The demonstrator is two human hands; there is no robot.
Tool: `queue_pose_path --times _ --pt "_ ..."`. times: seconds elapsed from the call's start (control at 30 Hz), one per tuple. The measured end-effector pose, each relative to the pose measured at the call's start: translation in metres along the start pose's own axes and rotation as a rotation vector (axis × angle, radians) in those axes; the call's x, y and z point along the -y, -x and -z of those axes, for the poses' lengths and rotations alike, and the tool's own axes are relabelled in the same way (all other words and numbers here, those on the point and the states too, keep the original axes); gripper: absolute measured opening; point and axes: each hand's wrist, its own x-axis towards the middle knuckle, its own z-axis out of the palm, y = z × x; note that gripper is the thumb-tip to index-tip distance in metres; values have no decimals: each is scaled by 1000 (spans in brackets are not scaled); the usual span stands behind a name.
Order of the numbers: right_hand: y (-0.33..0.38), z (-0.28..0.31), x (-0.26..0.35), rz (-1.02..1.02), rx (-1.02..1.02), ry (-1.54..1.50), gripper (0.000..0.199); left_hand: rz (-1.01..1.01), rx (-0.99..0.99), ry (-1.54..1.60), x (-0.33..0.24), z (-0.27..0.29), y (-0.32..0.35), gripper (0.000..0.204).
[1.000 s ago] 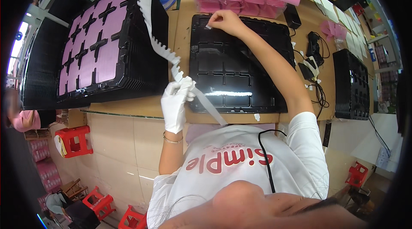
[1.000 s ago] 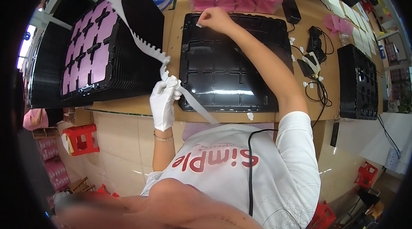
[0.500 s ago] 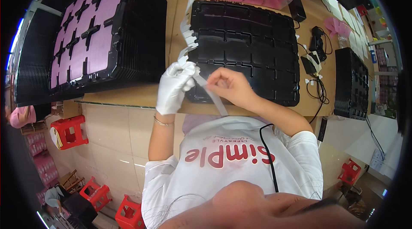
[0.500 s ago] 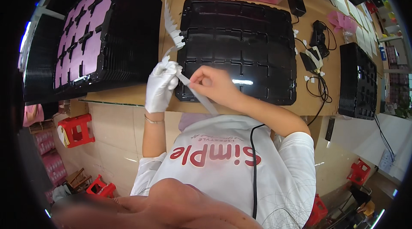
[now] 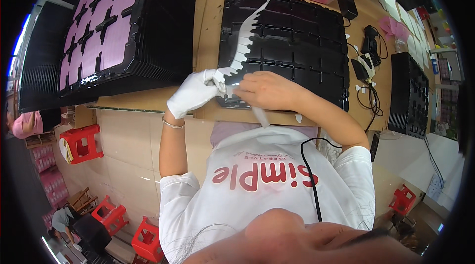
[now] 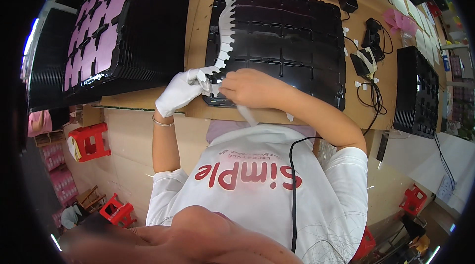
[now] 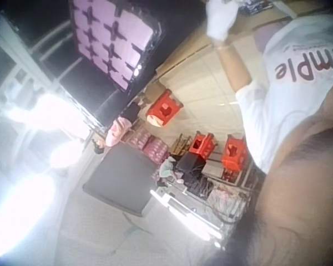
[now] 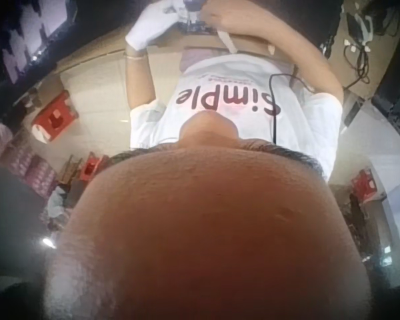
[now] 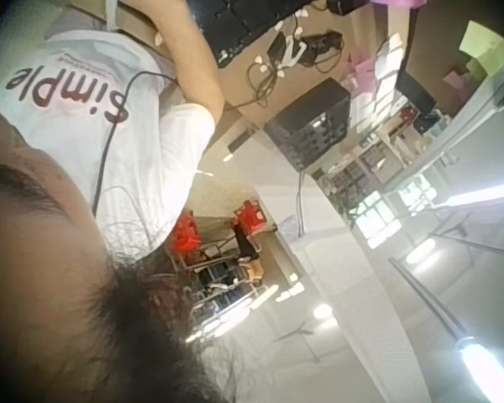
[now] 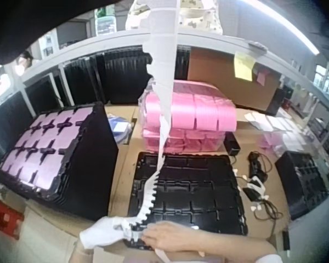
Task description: The person places pink plastic inserts into black plastic trays. They then apply a strip of white adhesive tape along the edge of the tray to secure the insert. The person repeats this process for multiple trays, handling them one at a time.
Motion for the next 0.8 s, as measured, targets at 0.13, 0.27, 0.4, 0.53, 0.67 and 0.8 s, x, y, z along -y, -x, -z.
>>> queue_pose_path --times 0.13,0.27,0.4,0.53,0.67,0.8 --pt "-2 -6 2 -13 -17 -51 40 54 60 -250 -18 3 9 9" --pt "8 1 1 -66 12 -7 39 -79 34 -261 -21 3 6 18" --pt "3 -4 4 -87 -45 14 38 -14 73 -357 -22 7 -3 12" --pt "16 1 3 -177 -82 4 33 82 -70 -147 -39 -7 -7 13" --pt "20 -6 1 -587 -287 -432 26 43 -398 116 -36 -35 -32 19" --pt "6 -2 9 -899 -522 -848 12 45 -473 36 -45 -47 -37 24"
